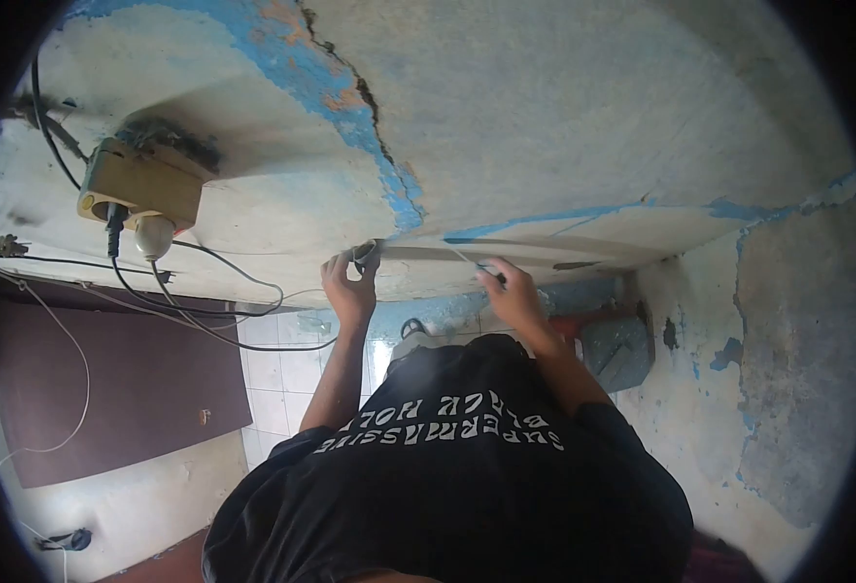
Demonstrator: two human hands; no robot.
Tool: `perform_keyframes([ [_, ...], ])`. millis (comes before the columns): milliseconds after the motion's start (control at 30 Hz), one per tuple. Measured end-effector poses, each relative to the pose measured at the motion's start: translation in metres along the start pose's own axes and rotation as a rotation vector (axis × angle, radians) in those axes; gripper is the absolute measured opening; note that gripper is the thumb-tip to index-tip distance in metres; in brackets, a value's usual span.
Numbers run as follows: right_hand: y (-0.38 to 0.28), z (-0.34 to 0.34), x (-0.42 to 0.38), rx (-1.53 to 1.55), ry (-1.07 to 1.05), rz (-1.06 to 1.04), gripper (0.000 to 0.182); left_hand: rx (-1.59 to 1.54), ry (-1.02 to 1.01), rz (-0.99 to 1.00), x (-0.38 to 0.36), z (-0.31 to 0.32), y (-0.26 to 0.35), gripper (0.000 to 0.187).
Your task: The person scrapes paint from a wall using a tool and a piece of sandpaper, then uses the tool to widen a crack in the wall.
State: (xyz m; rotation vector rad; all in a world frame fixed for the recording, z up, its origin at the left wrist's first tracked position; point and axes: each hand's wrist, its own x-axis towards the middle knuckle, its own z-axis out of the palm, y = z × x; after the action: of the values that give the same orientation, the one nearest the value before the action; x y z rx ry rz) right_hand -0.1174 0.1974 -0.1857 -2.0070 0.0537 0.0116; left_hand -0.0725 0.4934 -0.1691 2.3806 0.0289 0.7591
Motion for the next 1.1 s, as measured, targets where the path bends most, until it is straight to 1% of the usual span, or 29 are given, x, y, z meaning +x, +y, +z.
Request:
perform_keyframes([
  [67, -0.012, -0.010, -0.001, -0.007, -0.027, 0.095, 0.034, 0.007, 0.012, -0.006, 0.003, -0.002, 0.002, 0.024],
  [100, -0.011, -0.005, 0.000, -0.013, -0.036, 0.103, 0.034, 0.010, 0.011, -0.008, 0.000, 0.000, 0.003, 0.024],
  [167, 0.000, 0.013, 0.002, -0.014, 0.014, -0.067, 0.034, -0.020, -0.030, -0.038, -0.005, 0.003, 0.000, 0.024],
  [200, 0.001, 0.020, 0.002, -0.070, 0.093, -0.167, 0.034, -0.022, -0.031, -0.048, -0.005, 0.002, 0.002, 0.025],
  [233, 0.004, 0.015, -0.001, -0.065, 0.097, -0.169, 0.034, -0.021, -0.031, -0.050, -0.002, 0.000, 0.003, 0.025],
  [300, 0.005, -0.001, -0.005, 0.026, 0.008, 0.066, 0.034, 0.000, -0.007, -0.022, 0.001, -0.001, 0.001, 0.024],
  [367, 0.001, 0.004, 0.000, 0.019, 0.007, 0.044, 0.035, 0.012, 0.010, -0.012, -0.002, 0.001, 0.001, 0.023],
  [400, 0.001, 0.004, -0.002, 0.012, 0.006, 0.029, 0.036, 0.009, -0.013, -0.030, -0.001, 0.001, 0.001, 0.023],
  [500, 0.011, 0.009, -0.005, 0.041, 0.031, 0.052, 0.037, 0.005, -0.028, -0.052, -0.004, 0.003, 0.002, 0.023],
  [633, 0.009, -0.002, -0.002, 0.023, 0.039, 0.057, 0.036, -0.003, -0.035, -0.039, -0.001, -0.001, 0.002, 0.025],
  [700, 0.007, 0.007, 0.000, -0.019, 0.032, -0.028, 0.038, -0.004, -0.045, -0.059, -0.002, 0.000, 0.005, 0.025],
  [733, 0.010, 0.006, 0.000, -0.021, 0.017, 0.037, 0.038, -0.002, -0.043, -0.075, -0.003, -0.001, 0.006, 0.025],
  [767, 0.012, 0.003, -0.002, -0.023, 0.015, 0.034, 0.038, -0.002, -0.041, -0.077, -0.004, 0.001, 0.006, 0.025],
  [833, 0.012, -0.001, -0.005, 0.023, 0.017, 0.164, 0.039, 0.016, -0.015, -0.064, -0.005, 0.001, 0.003, 0.026],
  [867, 0.011, 0.000, -0.002, 0.024, 0.016, 0.155, 0.039, 0.017, -0.006, -0.062, -0.003, 0.002, 0.002, 0.026],
  [933, 0.009, 0.003, -0.001, -0.036, 0.032, 0.017, 0.039, 0.021, 0.000, -0.063, -0.005, 0.002, 0.004, 0.026],
  [1033, 0.019, 0.009, 0.001, 0.023, -0.006, 0.076, 0.038, 0.005, -0.066, -0.098, -0.005, 0.000, 0.004, 0.027],
  [1067, 0.021, 0.005, 0.001, 0.023, -0.001, 0.067, 0.038, 0.002, -0.058, -0.092, -0.003, 0.001, 0.003, 0.027],
  [1100, 0.022, -0.002, -0.003, 0.016, -0.014, 0.125, 0.039, -0.006, -0.041, -0.072, -0.004, 0.001, 0.002, 0.027],
])
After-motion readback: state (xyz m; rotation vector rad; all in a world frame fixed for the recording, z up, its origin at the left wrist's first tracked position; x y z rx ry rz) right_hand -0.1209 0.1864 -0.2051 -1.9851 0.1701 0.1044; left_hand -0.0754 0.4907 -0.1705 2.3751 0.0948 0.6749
